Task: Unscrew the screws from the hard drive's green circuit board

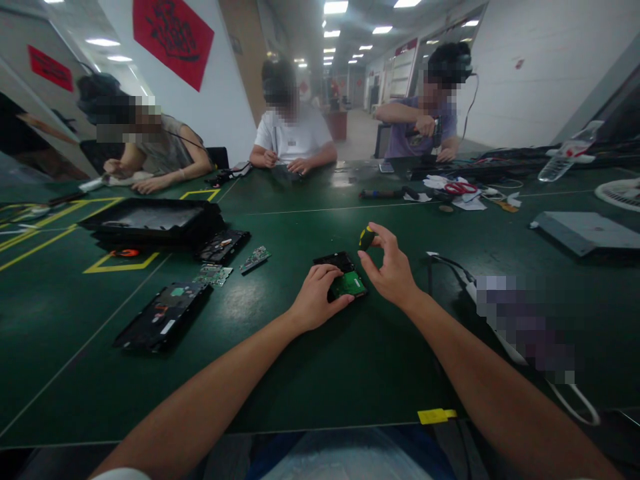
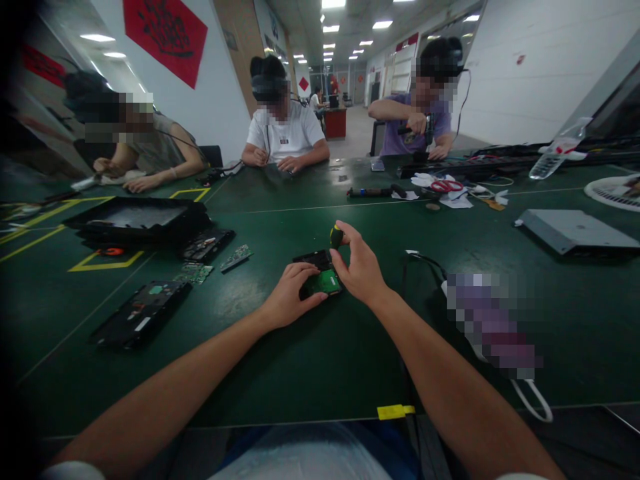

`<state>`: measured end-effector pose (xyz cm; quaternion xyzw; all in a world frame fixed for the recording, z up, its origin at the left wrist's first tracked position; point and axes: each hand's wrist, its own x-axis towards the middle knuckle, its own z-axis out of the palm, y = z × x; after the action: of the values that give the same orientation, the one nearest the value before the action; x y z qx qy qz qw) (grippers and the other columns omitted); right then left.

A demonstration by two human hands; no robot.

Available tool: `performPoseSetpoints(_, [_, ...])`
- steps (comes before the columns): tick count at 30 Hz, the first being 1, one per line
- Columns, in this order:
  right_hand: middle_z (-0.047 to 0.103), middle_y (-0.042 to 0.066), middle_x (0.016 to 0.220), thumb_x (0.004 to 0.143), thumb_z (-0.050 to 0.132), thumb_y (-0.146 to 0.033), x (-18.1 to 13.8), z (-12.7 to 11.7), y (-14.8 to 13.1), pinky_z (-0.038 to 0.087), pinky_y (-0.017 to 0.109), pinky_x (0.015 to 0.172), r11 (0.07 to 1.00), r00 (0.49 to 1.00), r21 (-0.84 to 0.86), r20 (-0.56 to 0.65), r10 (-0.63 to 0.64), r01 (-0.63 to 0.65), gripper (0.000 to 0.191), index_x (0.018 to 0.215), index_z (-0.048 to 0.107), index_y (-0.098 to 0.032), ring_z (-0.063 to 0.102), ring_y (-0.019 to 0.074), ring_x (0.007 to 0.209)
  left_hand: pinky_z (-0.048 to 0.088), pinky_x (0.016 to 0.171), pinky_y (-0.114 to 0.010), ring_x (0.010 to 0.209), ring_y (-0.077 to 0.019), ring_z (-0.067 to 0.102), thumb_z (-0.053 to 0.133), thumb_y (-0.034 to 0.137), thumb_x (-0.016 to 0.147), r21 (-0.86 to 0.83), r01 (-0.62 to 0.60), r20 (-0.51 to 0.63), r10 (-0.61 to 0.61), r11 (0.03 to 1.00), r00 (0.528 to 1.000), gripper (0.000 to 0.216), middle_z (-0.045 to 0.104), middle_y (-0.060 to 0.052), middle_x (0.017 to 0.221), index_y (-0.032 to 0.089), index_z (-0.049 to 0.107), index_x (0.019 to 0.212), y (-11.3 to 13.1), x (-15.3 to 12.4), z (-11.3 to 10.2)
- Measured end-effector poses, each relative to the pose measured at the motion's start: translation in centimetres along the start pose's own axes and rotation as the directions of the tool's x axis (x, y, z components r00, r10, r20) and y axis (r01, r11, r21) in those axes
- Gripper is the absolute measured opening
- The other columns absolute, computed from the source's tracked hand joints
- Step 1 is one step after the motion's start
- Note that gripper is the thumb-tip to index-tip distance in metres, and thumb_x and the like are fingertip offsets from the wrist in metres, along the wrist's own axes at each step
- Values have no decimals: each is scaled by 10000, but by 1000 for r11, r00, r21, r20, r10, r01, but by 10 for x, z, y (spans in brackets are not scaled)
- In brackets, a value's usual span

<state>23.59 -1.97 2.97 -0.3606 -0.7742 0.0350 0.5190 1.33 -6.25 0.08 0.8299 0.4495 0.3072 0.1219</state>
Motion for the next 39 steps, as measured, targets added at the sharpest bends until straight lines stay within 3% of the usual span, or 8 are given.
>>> performPoseSetpoints(19, [582, 105, 1458, 996, 582, -302, 0, -1, -1, 576, 494, 1013, 1000, 1000, -2, 10, -8, 8, 636, 1580, 332, -327, 687, 269, 1116, 465, 1131, -513, 1303, -318, 519, 730, 496, 905, -3, -1, 13, 1, 1000, 1000, 507, 618, -114, 1349, 200, 627, 1304, 0, 1, -1])
performPoseSetpoints(26, [638, 91, 1348, 975, 629, -306, 2, -2, -1, 573, 514, 1006, 999, 1000, -36, 1, -19, 19, 643, 1561, 364, -333, 693, 263, 1048, 476, 1116, -523, 1289, -318, 524, 739, 498, 899, -5, 3, 4, -3, 1000, 1000, 506, 627, -114, 1334, 201, 631, 1295, 0, 0, 0])
performPoseSetpoints(39, [613, 97, 1430, 974, 616, -274, 1, 0, 2, 568, 522, 1026, 1000, 1000, -13, 0, -3, 3, 677, 1585, 329, -334, 695, 267, 1104, 474, 1124, -523, 1301, -318, 523, 736, 484, 906, 5, -21, -5, 21, 1000, 1000, 495, 621, -117, 1348, 204, 636, 1302, -1, -1, 0])
